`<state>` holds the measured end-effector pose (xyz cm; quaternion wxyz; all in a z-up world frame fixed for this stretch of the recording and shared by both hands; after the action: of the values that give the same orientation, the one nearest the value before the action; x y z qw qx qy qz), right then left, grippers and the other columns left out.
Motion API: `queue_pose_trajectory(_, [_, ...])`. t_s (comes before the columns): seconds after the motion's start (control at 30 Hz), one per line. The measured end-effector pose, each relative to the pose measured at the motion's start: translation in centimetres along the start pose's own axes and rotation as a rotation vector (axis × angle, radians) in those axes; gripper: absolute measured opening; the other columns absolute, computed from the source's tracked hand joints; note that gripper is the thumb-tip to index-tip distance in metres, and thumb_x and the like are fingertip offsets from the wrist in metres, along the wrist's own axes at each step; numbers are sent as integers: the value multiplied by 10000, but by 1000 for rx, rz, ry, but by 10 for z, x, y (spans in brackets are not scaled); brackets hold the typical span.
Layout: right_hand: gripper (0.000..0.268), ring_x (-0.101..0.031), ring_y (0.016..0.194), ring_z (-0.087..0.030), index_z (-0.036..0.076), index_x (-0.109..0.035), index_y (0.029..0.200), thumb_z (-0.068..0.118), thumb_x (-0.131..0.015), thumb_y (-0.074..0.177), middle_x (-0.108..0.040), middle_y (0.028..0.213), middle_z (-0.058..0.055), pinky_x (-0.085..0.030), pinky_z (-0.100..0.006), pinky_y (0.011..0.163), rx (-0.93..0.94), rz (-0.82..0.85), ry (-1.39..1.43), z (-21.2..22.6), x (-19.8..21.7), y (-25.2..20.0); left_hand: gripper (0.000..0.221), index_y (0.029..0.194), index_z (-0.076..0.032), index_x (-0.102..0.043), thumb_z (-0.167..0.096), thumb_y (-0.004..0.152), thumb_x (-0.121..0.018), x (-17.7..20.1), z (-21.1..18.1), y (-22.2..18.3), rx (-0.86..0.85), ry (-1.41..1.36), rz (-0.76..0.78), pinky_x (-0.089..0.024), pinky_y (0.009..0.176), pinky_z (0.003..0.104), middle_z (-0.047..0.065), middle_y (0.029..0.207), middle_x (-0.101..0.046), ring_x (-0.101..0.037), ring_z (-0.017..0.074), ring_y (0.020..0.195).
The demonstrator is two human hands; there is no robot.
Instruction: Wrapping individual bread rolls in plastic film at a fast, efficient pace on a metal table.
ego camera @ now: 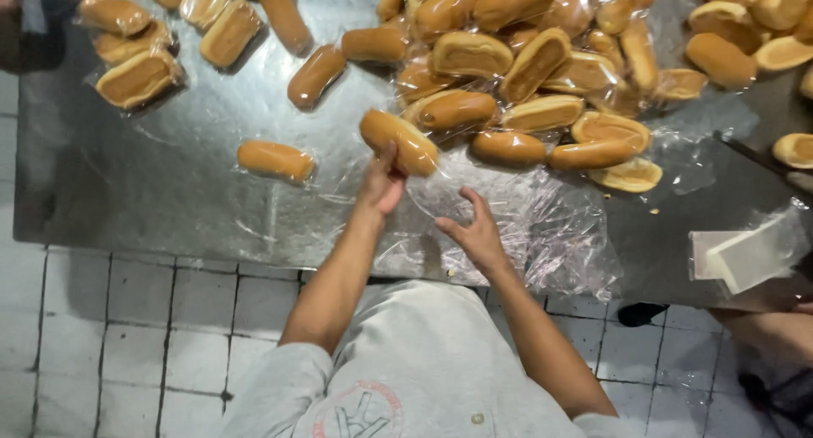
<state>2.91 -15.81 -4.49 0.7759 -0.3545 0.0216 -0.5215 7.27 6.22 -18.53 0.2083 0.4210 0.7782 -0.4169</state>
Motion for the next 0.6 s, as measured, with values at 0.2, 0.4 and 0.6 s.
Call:
queue_pose_trajectory(0.2, [78,-702,916,-233,124,-773,989,157,-803,925,-702,1103,-80,-519,-276,771,861,-442,45,89,28,-26,501,1246,-95,-675,-348,861,-872,-41,19,-51,106,-274,28,-560,1019,421,94,1206,-683,-668,291,1157])
queue_pose_trajectory(0.4, [79,-741,822,-183,186,-804,975,206,-811,898,-739,1018,22,-568,-263,714,906,-337,-211,95,17,-21,408,1158,-49,-703,-338,896,-825,-44,19,-71,152,-371,-91,-617,956,396,147,1148,-744,-737,287,1051])
queue_pose_trajectory(0.6, [79,-734,793,-297,120,-767,1023,127,-766,945,-747,865,-83,-558,-348,706,827,-202,-77,89,56,-10,416,1218,27,-646,-178,863,-711,-63,-3,-150,508,252,212,-544,735,362,110,958,-642,-641,253,859])
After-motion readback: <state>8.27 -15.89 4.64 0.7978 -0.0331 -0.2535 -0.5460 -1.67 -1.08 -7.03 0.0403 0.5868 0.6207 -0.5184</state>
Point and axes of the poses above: each hand's wrist, its own y-axis towards the middle knuckle, its own x-axis out of the back of the hand, z = x × y, the point moved 7 cm from there along y, towards the middle knuckle
